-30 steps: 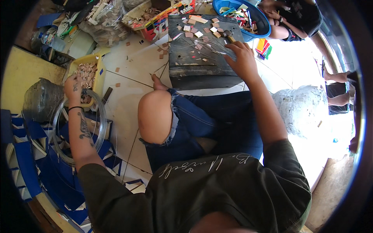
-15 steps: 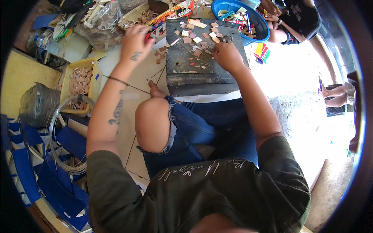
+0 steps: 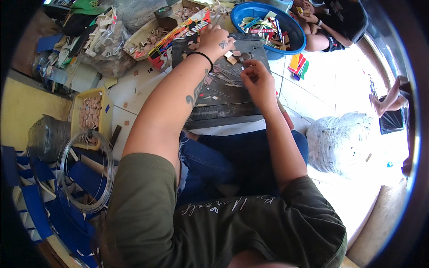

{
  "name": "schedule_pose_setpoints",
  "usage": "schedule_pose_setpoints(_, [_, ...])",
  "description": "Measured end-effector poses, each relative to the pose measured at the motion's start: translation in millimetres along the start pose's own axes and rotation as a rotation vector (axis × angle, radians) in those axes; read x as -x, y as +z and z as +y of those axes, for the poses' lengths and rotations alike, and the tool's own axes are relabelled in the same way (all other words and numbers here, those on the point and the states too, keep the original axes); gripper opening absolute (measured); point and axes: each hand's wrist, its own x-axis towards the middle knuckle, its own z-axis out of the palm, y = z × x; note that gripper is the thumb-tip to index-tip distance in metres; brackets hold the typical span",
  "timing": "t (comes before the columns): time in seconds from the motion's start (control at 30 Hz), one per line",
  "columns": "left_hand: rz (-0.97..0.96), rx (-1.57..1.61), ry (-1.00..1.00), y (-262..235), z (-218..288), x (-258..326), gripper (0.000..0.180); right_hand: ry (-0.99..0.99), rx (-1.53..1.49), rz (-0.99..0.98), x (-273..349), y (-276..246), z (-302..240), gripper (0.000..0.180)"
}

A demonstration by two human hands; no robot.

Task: The person sits on the floor and repeatedly hammers small wire pins into wooden blocks using a hammer. They pick up pins, position them on the blocks, and strike them with the hammer, then place the finished pieces into a nearby bag.

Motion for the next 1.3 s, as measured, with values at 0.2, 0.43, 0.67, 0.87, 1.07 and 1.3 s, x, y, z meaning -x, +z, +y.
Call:
schedule_pose_setpoints(0.2, [0.087, 0.331, 0.029, -2.1, -3.7, -6.9, 0.014, 0.001, -0.048, -0.022, -2.2, -12.8, 6.8, 0.021])
schedule_pose_setpoints(0.43, [0.109, 0.951, -0.179, -46.1, 11.8, 107.3, 0.015, 0.088, -0.259, -0.101, 0.5, -10.9, 5.0, 0.018])
schedule_pose_setpoints(0.67, [0.268, 0.544, 0.088, -47.7, 45.9, 191.6, 0.012, -0.045, 0.216, -0.177, 23.3, -3.7, -7.7, 0.016])
schedule_pose_setpoints(0.87, [0.223, 0.665, 0.046, -36.5, 36.6, 191.4, 0.013, 0.209, -0.201, -0.044, 45.0, -10.9, -10.4, 0.014])
schedule_pose_setpoints(1.07, [0.258, 0.614, 0.104, -31.8, 30.1, 191.0, 0.011, -0.002, -0.193, -0.046, 53.0, -7.1, -15.2, 0.012])
schedule_pose_setpoints(1.3, [0.22, 0.702, 0.114, -33.2, 29.9, 190.2, 0.013, -0.136, -0.064, -0.023, 54.7, -3.9, -20.4, 0.01])
